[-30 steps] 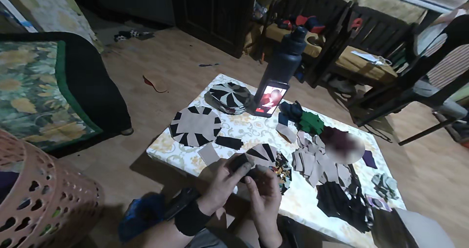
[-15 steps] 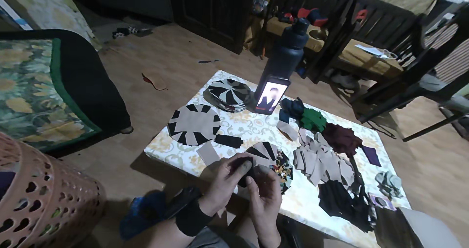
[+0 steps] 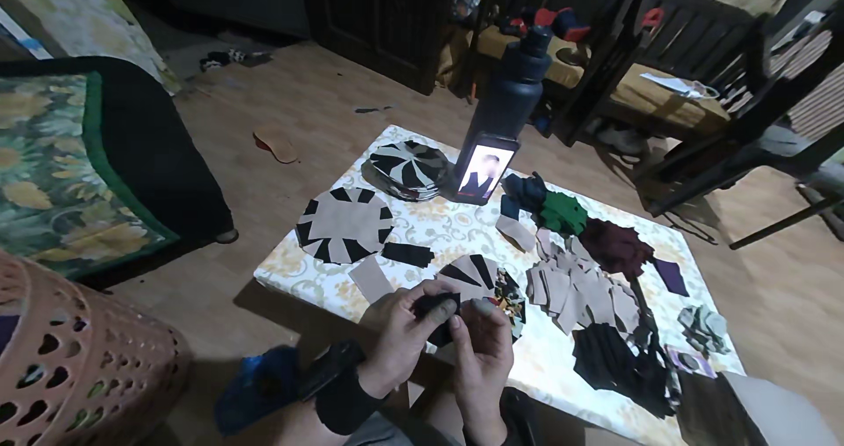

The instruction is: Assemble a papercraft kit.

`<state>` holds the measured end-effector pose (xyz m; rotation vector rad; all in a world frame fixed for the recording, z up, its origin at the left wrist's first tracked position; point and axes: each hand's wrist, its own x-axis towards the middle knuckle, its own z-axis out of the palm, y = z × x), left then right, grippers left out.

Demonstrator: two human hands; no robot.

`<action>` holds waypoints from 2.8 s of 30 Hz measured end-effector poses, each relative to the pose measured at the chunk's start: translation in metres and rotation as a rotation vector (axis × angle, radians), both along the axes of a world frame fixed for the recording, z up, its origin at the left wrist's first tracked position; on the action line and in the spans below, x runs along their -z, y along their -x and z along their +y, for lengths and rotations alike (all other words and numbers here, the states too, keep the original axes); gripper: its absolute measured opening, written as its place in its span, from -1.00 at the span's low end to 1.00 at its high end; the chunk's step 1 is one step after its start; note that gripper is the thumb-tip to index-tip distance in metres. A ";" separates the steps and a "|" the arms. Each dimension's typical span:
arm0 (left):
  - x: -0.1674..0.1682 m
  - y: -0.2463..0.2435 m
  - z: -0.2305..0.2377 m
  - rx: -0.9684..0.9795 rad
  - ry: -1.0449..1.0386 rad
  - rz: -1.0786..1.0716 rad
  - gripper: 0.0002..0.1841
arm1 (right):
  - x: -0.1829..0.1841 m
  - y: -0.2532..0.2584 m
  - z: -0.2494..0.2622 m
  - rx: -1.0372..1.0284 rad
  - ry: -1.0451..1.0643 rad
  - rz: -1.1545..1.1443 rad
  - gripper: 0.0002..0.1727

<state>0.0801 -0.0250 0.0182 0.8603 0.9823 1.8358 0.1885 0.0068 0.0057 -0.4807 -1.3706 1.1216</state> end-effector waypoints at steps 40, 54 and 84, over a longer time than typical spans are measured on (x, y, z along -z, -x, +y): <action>-0.011 0.021 0.009 0.139 0.193 0.310 -0.87 | -0.026 -0.047 0.048 -0.148 -0.119 -0.255 -0.73; -0.022 0.016 0.008 0.203 0.115 0.299 -0.86 | -0.033 -0.082 0.046 -0.005 -0.028 -0.538 -0.31; 0.009 0.047 0.015 -0.301 0.202 1.197 -0.72 | -0.013 -0.035 0.076 -0.130 -0.063 -0.811 -0.66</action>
